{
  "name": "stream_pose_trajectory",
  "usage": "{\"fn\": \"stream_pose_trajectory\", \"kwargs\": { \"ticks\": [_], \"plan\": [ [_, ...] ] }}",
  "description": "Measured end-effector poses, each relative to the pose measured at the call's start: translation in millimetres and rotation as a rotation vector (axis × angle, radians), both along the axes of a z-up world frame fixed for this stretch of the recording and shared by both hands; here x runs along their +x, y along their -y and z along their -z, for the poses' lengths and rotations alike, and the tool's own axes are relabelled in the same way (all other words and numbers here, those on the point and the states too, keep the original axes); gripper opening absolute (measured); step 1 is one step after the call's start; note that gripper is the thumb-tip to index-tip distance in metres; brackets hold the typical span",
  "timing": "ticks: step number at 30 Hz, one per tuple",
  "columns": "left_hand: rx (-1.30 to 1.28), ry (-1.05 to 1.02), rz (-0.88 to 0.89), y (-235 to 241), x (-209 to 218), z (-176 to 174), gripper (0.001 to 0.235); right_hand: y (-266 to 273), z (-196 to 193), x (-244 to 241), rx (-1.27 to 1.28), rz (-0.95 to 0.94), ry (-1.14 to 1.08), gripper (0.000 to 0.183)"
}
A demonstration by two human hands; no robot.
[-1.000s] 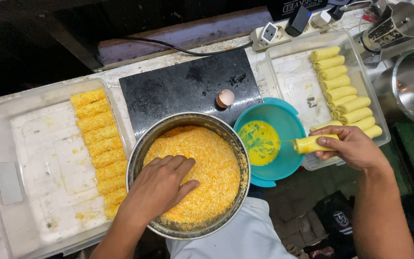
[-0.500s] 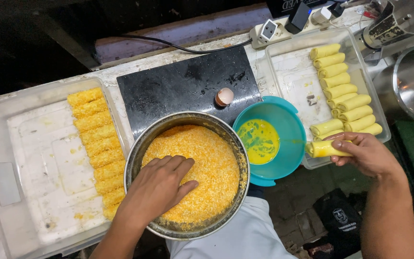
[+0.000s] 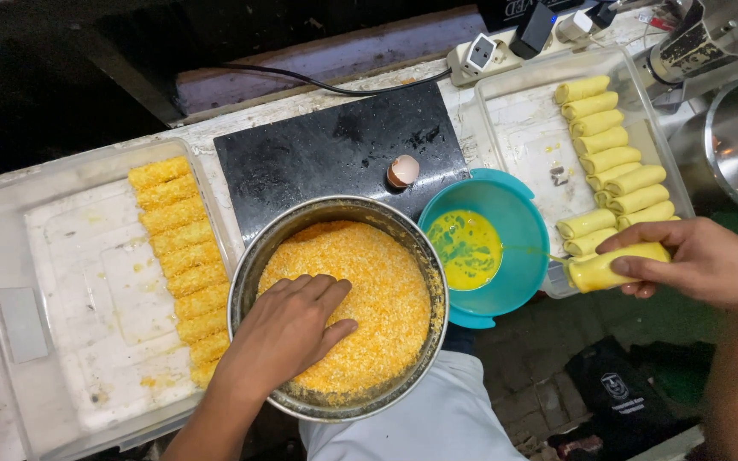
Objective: The person repeatedly dips cylindrical dough rolls into a bowl of beaten egg, then rolls them in a tray of breadcrumbs to coat them, and places the coated rolls into a plastic container. The process is repeated for multiple rolls.
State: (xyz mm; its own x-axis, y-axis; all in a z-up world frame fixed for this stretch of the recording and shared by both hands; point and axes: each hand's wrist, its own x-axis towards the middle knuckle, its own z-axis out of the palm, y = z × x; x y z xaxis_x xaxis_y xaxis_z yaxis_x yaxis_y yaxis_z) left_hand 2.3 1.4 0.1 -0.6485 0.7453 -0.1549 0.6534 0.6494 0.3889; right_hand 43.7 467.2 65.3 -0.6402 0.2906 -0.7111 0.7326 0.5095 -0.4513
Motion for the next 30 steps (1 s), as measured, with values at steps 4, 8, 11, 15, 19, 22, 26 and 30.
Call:
{"fn": "stream_pose_trajectory", "kwargs": {
  "ticks": [4,8,11,15,19,22,26,30],
  "plan": [
    [-0.01,0.019,0.004,-0.3,0.0,-2.8,0.039,49.9,-34.7,-32.9,0.446,-0.531,0.293,0.032],
    [0.02,-0.018,-0.017,0.6,0.2,-1.3,0.041,52.8,-17.0,-38.8,0.647,-0.985,0.339,0.035],
    [0.024,-0.029,-0.022,1.0,0.3,0.5,0.04,51.1,-5.9,-37.7,0.628,-1.03,0.311,0.034],
    [0.017,-0.04,-0.031,0.7,0.6,-0.7,0.038,53.3,-6.6,-35.6,0.599,-1.022,0.294,0.033],
    [0.006,0.0,-0.027,0.2,0.2,-0.3,0.041,49.6,-1.0,-29.4,0.65,-1.04,0.255,0.038],
    [0.018,-0.015,-0.026,0.5,0.4,-0.6,0.04,49.4,7.9,-27.8,0.627,-1.091,0.202,0.038],
    [0.013,-0.022,-0.025,0.7,0.4,-0.2,0.039,58.4,12.4,-29.4,0.63,-1.089,0.215,0.025],
    [0.015,-0.026,-0.026,1.2,0.8,-1.1,0.038,52.8,26.5,-29.4,0.627,-1.088,0.209,0.021]
  ]
}}
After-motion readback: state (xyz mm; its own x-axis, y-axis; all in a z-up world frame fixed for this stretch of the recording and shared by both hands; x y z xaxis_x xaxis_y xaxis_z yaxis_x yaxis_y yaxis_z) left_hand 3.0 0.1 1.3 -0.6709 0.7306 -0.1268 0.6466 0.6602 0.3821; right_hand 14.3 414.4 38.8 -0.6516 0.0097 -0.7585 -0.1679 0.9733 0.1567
